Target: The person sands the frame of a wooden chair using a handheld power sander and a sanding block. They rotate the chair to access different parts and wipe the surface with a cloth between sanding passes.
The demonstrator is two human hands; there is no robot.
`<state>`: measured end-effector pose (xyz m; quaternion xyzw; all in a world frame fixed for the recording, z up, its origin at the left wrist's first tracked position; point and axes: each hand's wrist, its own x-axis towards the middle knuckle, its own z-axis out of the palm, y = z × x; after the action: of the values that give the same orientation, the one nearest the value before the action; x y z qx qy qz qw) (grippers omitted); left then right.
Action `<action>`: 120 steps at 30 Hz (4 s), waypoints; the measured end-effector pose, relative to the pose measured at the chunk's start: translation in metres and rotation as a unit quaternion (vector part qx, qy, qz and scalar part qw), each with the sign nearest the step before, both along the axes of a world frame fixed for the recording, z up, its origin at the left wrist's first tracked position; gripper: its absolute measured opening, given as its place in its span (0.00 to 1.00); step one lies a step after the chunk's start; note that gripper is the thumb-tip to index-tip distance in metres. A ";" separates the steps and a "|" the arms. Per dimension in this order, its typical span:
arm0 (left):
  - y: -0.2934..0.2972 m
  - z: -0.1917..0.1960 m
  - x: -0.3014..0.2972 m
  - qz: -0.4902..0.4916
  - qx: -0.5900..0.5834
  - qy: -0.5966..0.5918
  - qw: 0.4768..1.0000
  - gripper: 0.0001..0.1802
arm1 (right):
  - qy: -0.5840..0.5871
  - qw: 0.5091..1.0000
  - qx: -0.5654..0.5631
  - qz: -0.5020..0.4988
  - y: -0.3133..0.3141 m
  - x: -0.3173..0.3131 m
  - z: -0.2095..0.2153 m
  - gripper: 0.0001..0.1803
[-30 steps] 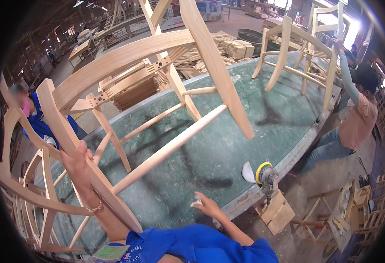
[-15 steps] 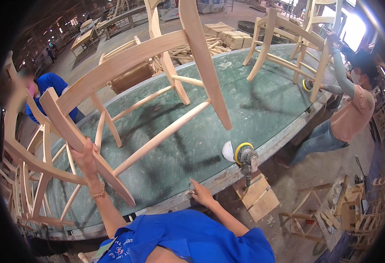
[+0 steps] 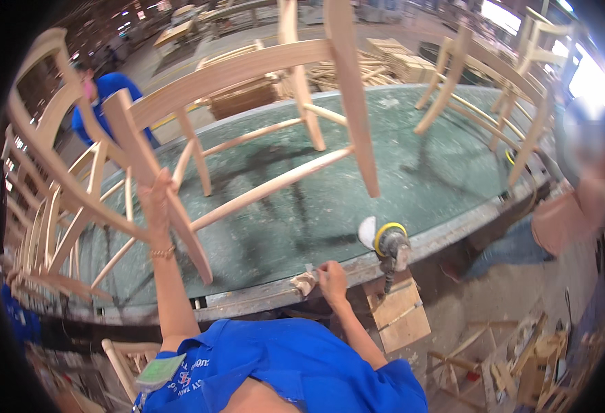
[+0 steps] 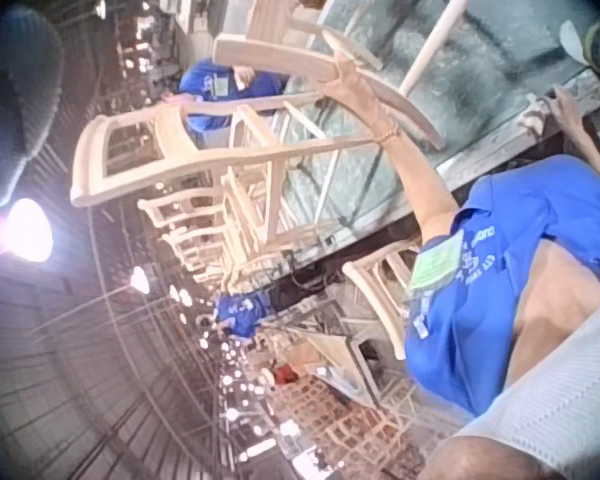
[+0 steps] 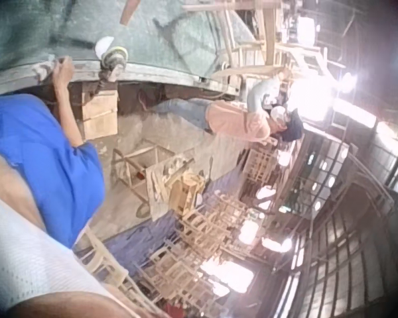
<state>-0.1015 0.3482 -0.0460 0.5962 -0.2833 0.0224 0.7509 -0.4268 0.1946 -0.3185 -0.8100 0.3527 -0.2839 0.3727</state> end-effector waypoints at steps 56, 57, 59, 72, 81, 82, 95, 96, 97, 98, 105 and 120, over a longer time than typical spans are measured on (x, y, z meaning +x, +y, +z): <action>0.111 -0.054 -0.031 0.074 -0.018 0.182 0.980 0.25 | -0.205 0.936 0.229 -0.172 -0.029 -0.086 0.097 0.06; 0.105 -0.045 -0.024 0.046 -0.026 0.147 0.988 0.25 | -0.188 0.935 0.243 -0.179 -0.036 -0.073 0.109 0.07; 0.084 -0.021 -0.012 0.025 -0.020 0.094 0.995 0.23 | -0.213 0.929 0.250 -0.172 -0.047 -0.045 0.128 0.10; 0.048 -0.073 -0.039 0.201 0.189 -0.032 0.961 0.36 | -0.189 0.953 0.227 -0.072 -0.107 -0.007 0.207 0.20; 0.066 -0.084 -0.055 0.118 0.241 0.151 0.952 0.18 | -0.184 0.968 0.163 -0.042 -0.127 0.016 0.248 0.23; 0.063 -0.076 -0.054 0.115 0.248 0.152 0.950 0.18 | -0.188 0.968 0.162 -0.025 -0.130 0.015 0.250 0.24; 0.062 -0.060 -0.048 0.083 0.223 0.138 0.961 0.18 | -0.198 0.965 0.173 -0.001 -0.143 0.021 0.256 0.21; 0.060 -0.060 -0.049 0.084 0.228 0.139 0.960 0.18 | -0.200 0.965 0.171 -0.003 -0.145 0.018 0.254 0.21; 0.056 -0.060 -0.052 0.082 0.233 0.140 0.959 0.18 | -0.204 0.965 0.166 -0.007 -0.148 0.013 0.251 0.22; 0.053 -0.061 -0.055 0.080 0.237 0.141 0.958 0.17 | -0.215 0.961 0.172 -0.011 -0.151 0.010 0.247 0.22; 0.061 -0.069 -0.060 0.099 0.211 0.155 0.960 0.15 | -0.239 0.955 0.176 0.007 -0.146 0.010 0.247 0.22; 0.068 -0.088 -0.068 0.108 0.192 0.165 0.961 0.16 | -0.201 0.960 0.195 -0.023 -0.130 -0.008 0.233 0.24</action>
<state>-0.1694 0.4157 -0.1341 0.7517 -0.0884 -0.0505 0.6516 -0.4345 0.0650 -0.0851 -0.6392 0.3381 -0.3750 0.5801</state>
